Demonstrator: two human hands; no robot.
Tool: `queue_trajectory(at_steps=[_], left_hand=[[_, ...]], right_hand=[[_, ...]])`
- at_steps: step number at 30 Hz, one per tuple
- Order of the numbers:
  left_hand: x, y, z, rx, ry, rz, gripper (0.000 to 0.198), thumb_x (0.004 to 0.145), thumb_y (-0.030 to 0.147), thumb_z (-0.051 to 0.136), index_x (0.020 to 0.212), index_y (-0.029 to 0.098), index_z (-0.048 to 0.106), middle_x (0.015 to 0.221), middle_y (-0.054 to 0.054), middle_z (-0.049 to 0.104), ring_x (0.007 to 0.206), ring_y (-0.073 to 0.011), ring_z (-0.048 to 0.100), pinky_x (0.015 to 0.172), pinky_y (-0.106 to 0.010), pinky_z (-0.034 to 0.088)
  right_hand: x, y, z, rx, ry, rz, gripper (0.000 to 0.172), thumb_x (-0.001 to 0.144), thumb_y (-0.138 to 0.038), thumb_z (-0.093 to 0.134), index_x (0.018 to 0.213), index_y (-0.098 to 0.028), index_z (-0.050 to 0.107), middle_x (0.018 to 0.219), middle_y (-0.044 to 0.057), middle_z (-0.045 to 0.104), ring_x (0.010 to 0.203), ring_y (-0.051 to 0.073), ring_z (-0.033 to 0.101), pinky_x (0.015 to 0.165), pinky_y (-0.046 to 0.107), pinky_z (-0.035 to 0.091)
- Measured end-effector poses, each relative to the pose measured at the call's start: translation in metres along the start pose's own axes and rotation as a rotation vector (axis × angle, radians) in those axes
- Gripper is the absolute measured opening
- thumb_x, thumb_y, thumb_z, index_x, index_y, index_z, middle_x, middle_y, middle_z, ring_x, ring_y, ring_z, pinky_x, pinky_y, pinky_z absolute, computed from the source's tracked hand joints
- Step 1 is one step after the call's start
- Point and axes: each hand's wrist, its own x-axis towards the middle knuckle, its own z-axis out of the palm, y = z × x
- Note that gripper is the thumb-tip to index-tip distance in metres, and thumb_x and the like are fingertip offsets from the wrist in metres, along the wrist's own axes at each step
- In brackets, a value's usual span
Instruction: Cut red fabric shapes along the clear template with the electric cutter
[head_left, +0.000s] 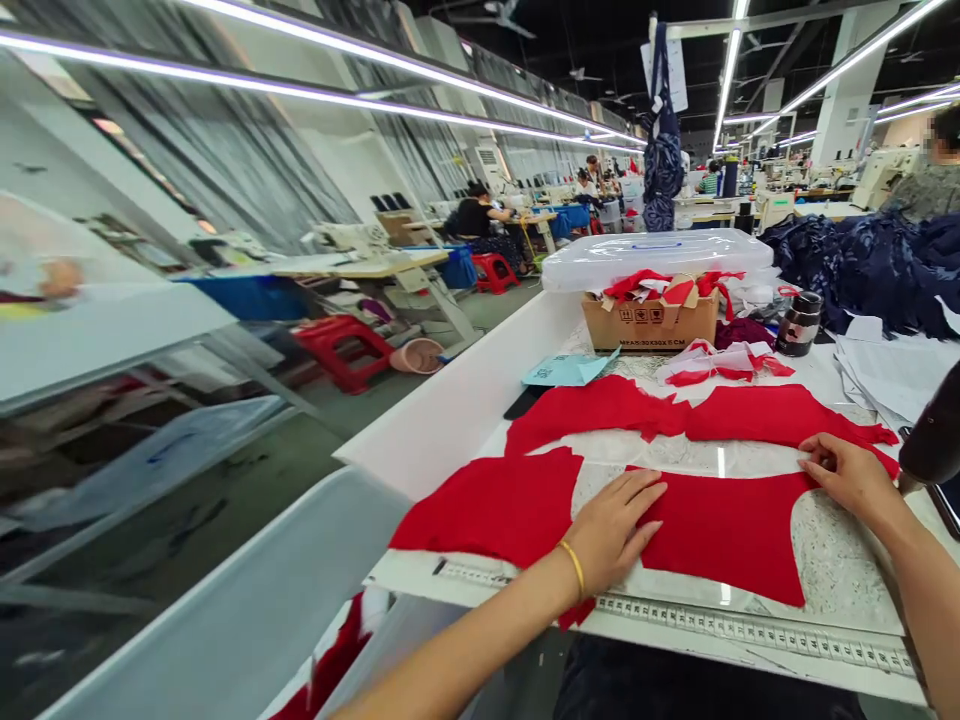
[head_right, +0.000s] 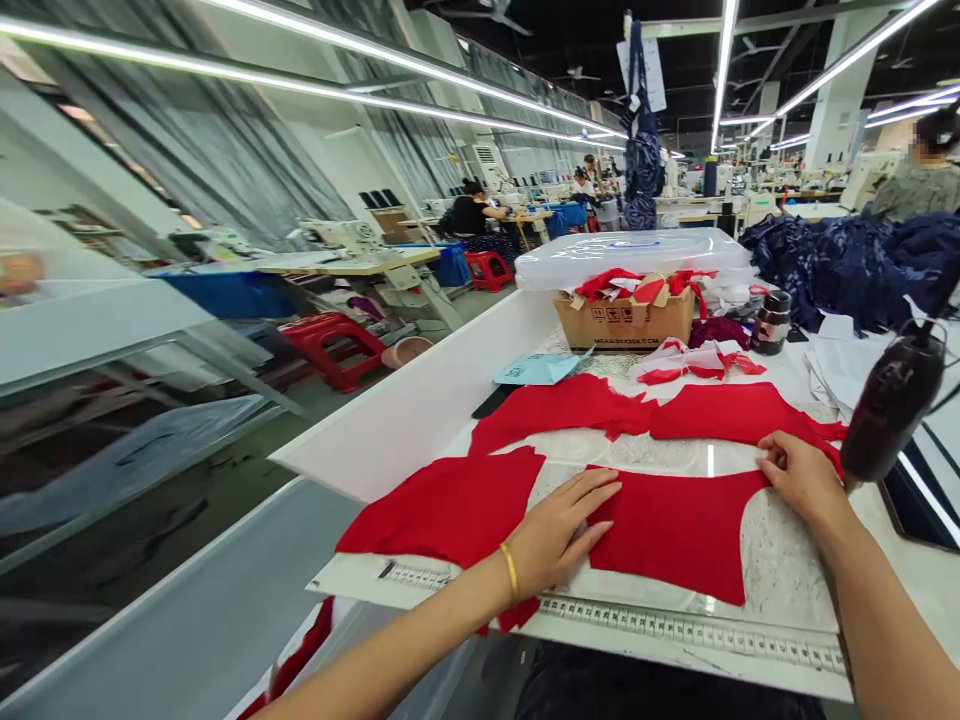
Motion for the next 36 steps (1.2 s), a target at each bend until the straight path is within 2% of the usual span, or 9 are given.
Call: queue_trajectory(at_steps=[7, 12, 17, 22, 25, 29, 33, 34, 36], left_hand=[[0.059, -0.027, -0.007, 0.113, -0.02, -0.095, 0.03, 0.097, 0.014, 0.058, 0.126, 0.015, 0.065, 0.132, -0.015, 0.066, 0.126, -0.027, 0.06, 0.11, -0.043, 0.05], [0.095, -0.05, -0.006, 0.175, -0.029, -0.189, 0.02, 0.101, 0.022, 0.062, 0.119, 0.016, 0.067, 0.127, -0.011, 0.066, 0.119, -0.0262, 0.063, 0.101, -0.046, 0.055], [0.115, -0.059, -0.003, 0.213, -0.057, -0.219, 0.03, 0.101, 0.035, 0.067, 0.125, 0.018, 0.064, 0.131, -0.01, 0.064, 0.114, -0.0257, 0.065, 0.097, -0.048, 0.057], [0.118, -0.061, -0.005, 0.221, -0.038, -0.265, 0.029, 0.102, 0.035, 0.065, 0.126, 0.019, 0.064, 0.131, -0.01, 0.064, 0.112, -0.0247, 0.066, 0.096, -0.046, 0.058], [0.112, -0.06, -0.007, 0.203, -0.012, -0.273, 0.027, 0.102, 0.035, 0.066, 0.124, 0.019, 0.065, 0.129, -0.01, 0.065, 0.111, -0.0242, 0.066, 0.094, -0.045, 0.058], [0.102, -0.054, -0.01, 0.168, 0.026, -0.25, 0.021, 0.102, 0.033, 0.066, 0.116, 0.017, 0.067, 0.122, -0.008, 0.067, 0.109, -0.0233, 0.067, 0.095, -0.045, 0.057], [0.097, -0.046, -0.013, 0.13, 0.056, -0.206, 0.007, 0.099, 0.022, 0.067, 0.099, 0.016, 0.07, 0.106, -0.005, 0.07, 0.107, -0.0223, 0.065, 0.095, -0.041, 0.054], [0.096, -0.044, -0.014, 0.122, 0.062, -0.194, 0.005, 0.098, 0.02, 0.067, 0.096, 0.017, 0.071, 0.102, -0.005, 0.07, 0.106, -0.0221, 0.064, 0.095, -0.039, 0.053], [0.094, -0.041, -0.015, 0.111, 0.072, -0.177, 0.007, 0.096, 0.017, 0.066, 0.093, 0.018, 0.073, 0.098, -0.006, 0.071, 0.104, -0.0222, 0.062, 0.093, -0.036, 0.052]], right_hand=[[0.002, -0.01, 0.005, 0.075, 0.018, -0.006, 0.04, 0.064, -0.059, 0.061, 0.081, -0.023, 0.07, 0.069, 0.005, 0.069, 0.06, 0.021, 0.062, 0.059, 0.035, 0.049], [0.003, -0.033, 0.01, -0.014, -0.04, -0.12, 0.034, 0.067, -0.055, 0.063, 0.078, -0.024, 0.072, 0.069, 0.004, 0.072, 0.054, 0.018, 0.056, 0.054, 0.032, 0.047], [0.001, -0.062, 0.025, -0.051, -0.099, -0.185, 0.029, 0.069, -0.05, 0.059, 0.079, -0.025, 0.071, 0.073, 0.004, 0.073, 0.056, 0.018, 0.059, 0.056, 0.032, 0.048], [0.002, -0.083, 0.048, -0.066, -0.11, -0.272, 0.021, 0.072, -0.041, 0.058, 0.078, -0.025, 0.069, 0.078, 0.003, 0.073, 0.057, 0.017, 0.059, 0.058, 0.031, 0.047], [0.007, -0.092, 0.062, -0.059, -0.094, -0.293, 0.019, 0.074, -0.037, 0.06, 0.085, -0.025, 0.069, 0.081, 0.002, 0.072, 0.059, 0.017, 0.06, 0.058, 0.03, 0.046], [0.017, -0.105, 0.084, -0.042, -0.05, -0.315, 0.026, 0.08, -0.034, 0.063, 0.103, -0.025, 0.071, 0.094, 0.003, 0.072, 0.064, 0.017, 0.061, 0.062, 0.03, 0.048], [0.025, -0.119, 0.108, -0.02, -0.025, -0.364, 0.039, 0.078, -0.027, 0.07, 0.117, -0.028, 0.071, 0.112, 0.007, 0.07, 0.07, 0.017, 0.064, 0.061, 0.029, 0.047], [0.026, -0.122, 0.112, -0.012, -0.023, -0.378, 0.039, 0.078, -0.025, 0.07, 0.116, -0.027, 0.071, 0.113, 0.007, 0.07, 0.07, 0.017, 0.064, 0.06, 0.028, 0.046], [0.027, -0.126, 0.117, 0.006, -0.021, -0.408, 0.025, 0.079, -0.024, 0.069, 0.103, -0.025, 0.073, 0.102, 0.005, 0.071, 0.065, 0.016, 0.062, 0.059, 0.027, 0.046]])
